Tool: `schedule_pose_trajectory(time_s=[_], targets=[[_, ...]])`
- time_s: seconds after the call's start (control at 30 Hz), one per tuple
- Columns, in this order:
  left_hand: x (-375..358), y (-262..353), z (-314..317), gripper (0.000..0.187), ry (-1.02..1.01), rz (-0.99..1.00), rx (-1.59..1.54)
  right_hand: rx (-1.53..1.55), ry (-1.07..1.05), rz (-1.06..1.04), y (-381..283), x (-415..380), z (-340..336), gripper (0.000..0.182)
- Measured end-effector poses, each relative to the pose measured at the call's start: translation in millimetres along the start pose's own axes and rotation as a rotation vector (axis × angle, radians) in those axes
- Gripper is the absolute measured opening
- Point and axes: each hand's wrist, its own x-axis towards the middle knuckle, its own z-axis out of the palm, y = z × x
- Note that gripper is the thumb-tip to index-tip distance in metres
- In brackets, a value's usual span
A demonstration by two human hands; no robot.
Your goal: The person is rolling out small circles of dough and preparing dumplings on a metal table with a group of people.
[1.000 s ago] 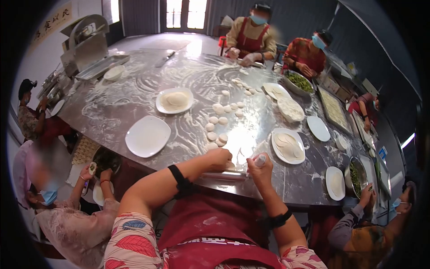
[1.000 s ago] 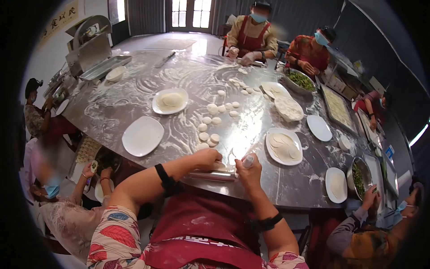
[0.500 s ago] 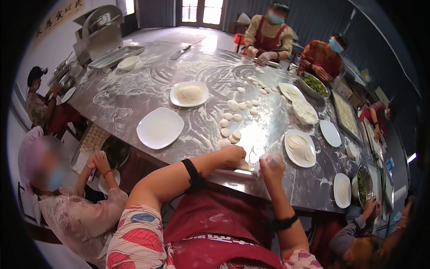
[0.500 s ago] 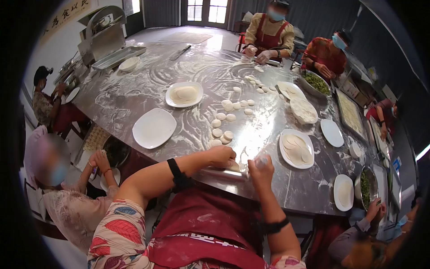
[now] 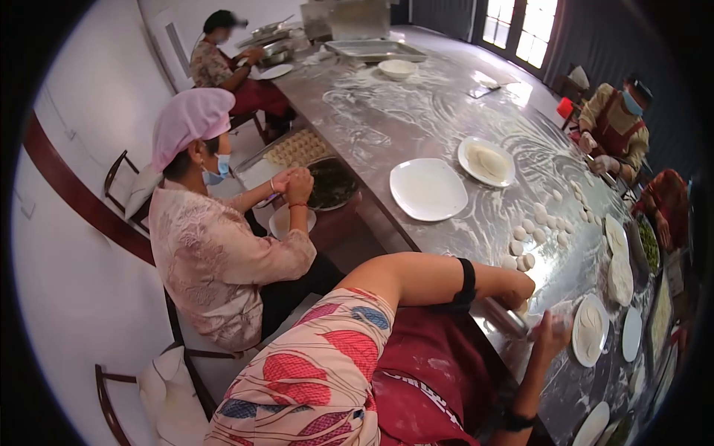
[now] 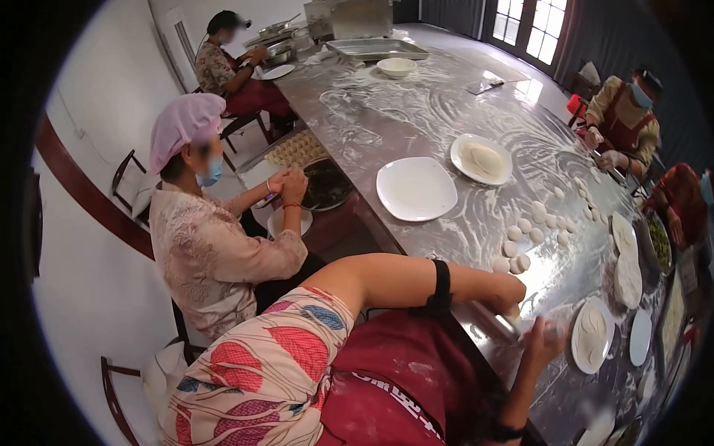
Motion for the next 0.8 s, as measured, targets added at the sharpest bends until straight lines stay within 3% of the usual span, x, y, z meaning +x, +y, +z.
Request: schedule_pose_trajectory(time_s=[0.07, 0.17, 0.27, 0.37, 0.5, 0.6, 0.63, 0.7, 0.73, 0.8], targets=[[-11.3, 6.9, -5.1, 0.020, 0.012, 0.069, 0.086, -0.008, -0.012, -0.041, -12.6, -30.7, -9.8, 0.015], [13.1, -14.2, 18.7, 0.020, 0.025, 0.019, -0.031, 0.071, -0.062, -0.045, -2.0, -38.7, -16.1, 0.015], [6.7, -10.2, 5.1, 0.020, -0.055, 0.078, 0.098, 0.057, -0.064, -0.006, -0.1, 2.6, -2.1, 0.017], [-1.9, -6.0, -4.6, 0.019, -0.010, -0.017, 0.019, 0.089, -0.069, -0.113, 11.3, 31.9, 14.4, 0.017], [-21.9, -2.5, -2.5, 0.022, 0.110, -0.183, -0.092, 0.050, -0.027, -0.052, 7.6, -11.5, -4.8, 0.015], [-48.3, -5.7, 7.2, 0.031, 0.410, -0.197, -0.326, 0.022, -0.021, -0.110, -13.9, -36.8, -9.6, 0.015], [-65.2, -2.6, -0.7, 0.042, 0.529, -0.235, -0.417, -0.030, -0.055, -0.148, -8.8, -35.4, -12.6, 0.014], [-108.9, -19.8, -19.2, 0.046, 0.918, -0.204, -0.634, 0.013, -0.066, -0.077, -5.8, -30.6, -13.0, 0.014], [-130.2, -38.2, -23.9, 0.039, 1.206, -0.260, -0.622, 0.036, -0.078, -0.042, -5.2, -27.5, -12.0, 0.014], [-184.6, -119.0, -34.2, 0.051, 1.549, -0.358, -0.399, 0.039, -0.099, 0.007, 1.0, -23.9, -14.9, 0.014]])
